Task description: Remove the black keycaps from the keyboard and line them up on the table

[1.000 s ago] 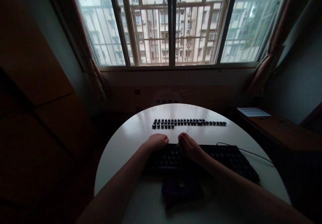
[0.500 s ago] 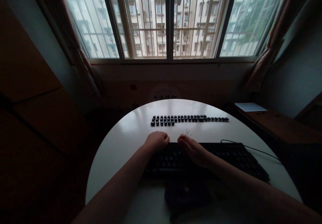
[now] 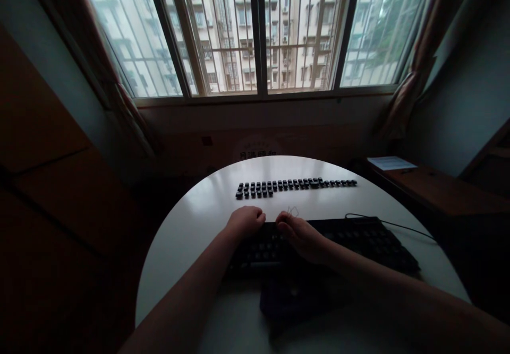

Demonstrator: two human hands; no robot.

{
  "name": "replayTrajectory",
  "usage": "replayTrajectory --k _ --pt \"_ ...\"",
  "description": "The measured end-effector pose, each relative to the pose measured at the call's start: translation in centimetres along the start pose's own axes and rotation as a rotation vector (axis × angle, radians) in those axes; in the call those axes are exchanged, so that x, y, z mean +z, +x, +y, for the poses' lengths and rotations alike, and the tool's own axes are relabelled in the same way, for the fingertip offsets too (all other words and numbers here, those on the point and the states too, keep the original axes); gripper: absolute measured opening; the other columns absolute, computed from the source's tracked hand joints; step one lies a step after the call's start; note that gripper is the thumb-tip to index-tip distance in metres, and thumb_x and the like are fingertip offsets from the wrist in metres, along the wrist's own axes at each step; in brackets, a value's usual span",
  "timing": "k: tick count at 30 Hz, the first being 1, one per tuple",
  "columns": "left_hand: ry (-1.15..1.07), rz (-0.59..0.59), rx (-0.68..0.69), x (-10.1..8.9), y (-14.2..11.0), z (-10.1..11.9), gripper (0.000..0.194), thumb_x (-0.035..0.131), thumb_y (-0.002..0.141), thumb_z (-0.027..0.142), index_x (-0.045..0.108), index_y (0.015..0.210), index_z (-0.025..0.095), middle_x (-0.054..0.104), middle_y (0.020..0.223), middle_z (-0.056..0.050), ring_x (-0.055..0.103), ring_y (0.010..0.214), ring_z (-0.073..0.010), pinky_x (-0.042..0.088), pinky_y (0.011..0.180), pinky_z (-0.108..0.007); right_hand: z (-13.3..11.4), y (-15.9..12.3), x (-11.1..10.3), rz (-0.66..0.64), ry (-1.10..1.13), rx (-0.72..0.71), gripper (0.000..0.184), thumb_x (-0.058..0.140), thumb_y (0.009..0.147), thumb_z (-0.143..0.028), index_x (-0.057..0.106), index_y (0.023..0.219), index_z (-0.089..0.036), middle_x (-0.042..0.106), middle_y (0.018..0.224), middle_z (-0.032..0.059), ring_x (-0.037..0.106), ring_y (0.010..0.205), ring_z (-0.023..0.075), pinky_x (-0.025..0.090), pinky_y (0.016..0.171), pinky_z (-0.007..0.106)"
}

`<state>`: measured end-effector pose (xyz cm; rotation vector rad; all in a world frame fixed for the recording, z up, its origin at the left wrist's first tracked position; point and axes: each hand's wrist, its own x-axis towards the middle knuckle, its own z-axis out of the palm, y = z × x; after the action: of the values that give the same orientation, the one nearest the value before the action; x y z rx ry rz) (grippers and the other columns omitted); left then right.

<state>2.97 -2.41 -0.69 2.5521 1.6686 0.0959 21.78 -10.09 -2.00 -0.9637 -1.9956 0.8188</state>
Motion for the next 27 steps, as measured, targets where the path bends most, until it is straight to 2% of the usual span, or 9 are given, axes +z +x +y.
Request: replayTrajectory --k 4,6,8,11,15,21,25,27 --pt "-0.011 0.011 0.001 0.1 0.0 -0.1 0.033 0.043 0.088 0.04 0.07 0.079 0.021 0.072 0.087 -0.008 0.064 0.082 -0.0239 0.043 0.067 -0.03 1.1 0.5 0.5 0.261 0.45 0.115 0.037 0.029 0.097 -0.058 0.035 0.085 -0.023 0.032 0.058 -0.0085 0.032 0.042 0.0082 0.027 0.04 0.019" --pt "-0.018 0.024 0.007 -0.1 -0.1 -0.1 0.035 0.042 0.09 0.04 0.069 0.08 0.021 0.071 0.086 -0.007 0.064 0.082 -0.0231 0.042 0.066 -0.029 1.3 0.6 0.7 0.311 0.515 0.115 0.037 0.033 0.096 -0.059 0.035 0.085 -0.023 0.033 0.057 -0.0088 0.032 0.041 0.0078 0.027 0.038 0.019" --pt "-0.049 0.053 0.039 -0.6 -0.3 0.0 0.039 0.036 0.093 0.04 0.067 0.081 0.02 0.07 0.086 -0.006 0.063 0.082 -0.0214 0.042 0.068 -0.029 1.2 0.4 0.7 0.283 0.457 0.074 0.034 0.038 0.095 -0.055 0.04 0.088 -0.022 0.037 0.059 -0.0074 0.035 0.045 0.008 0.028 0.041 0.018" --pt "-0.201 0.112 0.179 -1.6 -0.9 0.4 0.044 0.028 0.097 0.038 0.064 0.081 0.019 0.068 0.084 -0.005 0.061 0.081 -0.0192 0.043 0.073 -0.028 0.6 -0.2 0.4 0.248 0.336 0.038 0.025 0.038 0.097 -0.044 0.044 0.09 -0.021 0.039 0.06 -0.006 0.037 0.05 0.0085 0.03 0.046 0.019" --pt "-0.394 0.119 0.334 -2.8 -1.8 1.2 0.041 0.029 0.096 0.041 0.061 0.083 0.018 0.065 0.082 -0.004 0.059 0.079 -0.0188 0.044 0.072 -0.028 -0.1 -0.6 -0.1 0.246 0.232 -0.033 0.013 0.04 0.093 -0.03 0.048 0.088 -0.02 0.043 0.062 -0.0045 0.039 0.054 0.0094 0.034 0.051 0.021" --pt "-0.437 0.12 0.33 -2.6 -2.2 1.3 0.026 0.035 0.092 0.035 0.054 0.083 0.02 0.061 0.081 -0.002 0.056 0.079 -0.0188 0.043 0.071 -0.028 -0.4 -0.5 -0.7 0.249 0.033 -0.167 0.007 0.046 0.082 -0.017 0.052 0.08 -0.018 0.049 0.073 -0.0005 0.043 0.064 0.0112 0.037 0.059 0.023" --pt "-0.508 0.18 0.316 -2.4 -2.0 0.6 0.025 0.032 0.092 0.033 0.05 0.081 0.02 0.058 0.078 -0.001 0.054 0.075 -0.0177 0.043 0.069 -0.028 -0.8 -0.5 -1.9 0.343 -0.158 -0.154 0.013 0.044 0.088 -0.018 0.053 0.08 -0.019 0.052 0.075 0.0015 0.048 0.068 0.0138 0.041 0.064 0.026" --pt "-0.537 0.175 0.313 -2.6 -2.2 0.6 0.025 0.033 0.092 0.033 0.051 0.082 0.02 0.058 0.078 -0.002 0.055 0.075 -0.0177 0.044 0.069 -0.028 -1.1 -0.3 -2.6 0.404 -0.337 -0.157 0.019 0.043 0.093 -0.023 0.056 0.079 -0.019 0.058 0.085 0.006 0.052 0.08 0.0184 0.044 0.073 0.032"
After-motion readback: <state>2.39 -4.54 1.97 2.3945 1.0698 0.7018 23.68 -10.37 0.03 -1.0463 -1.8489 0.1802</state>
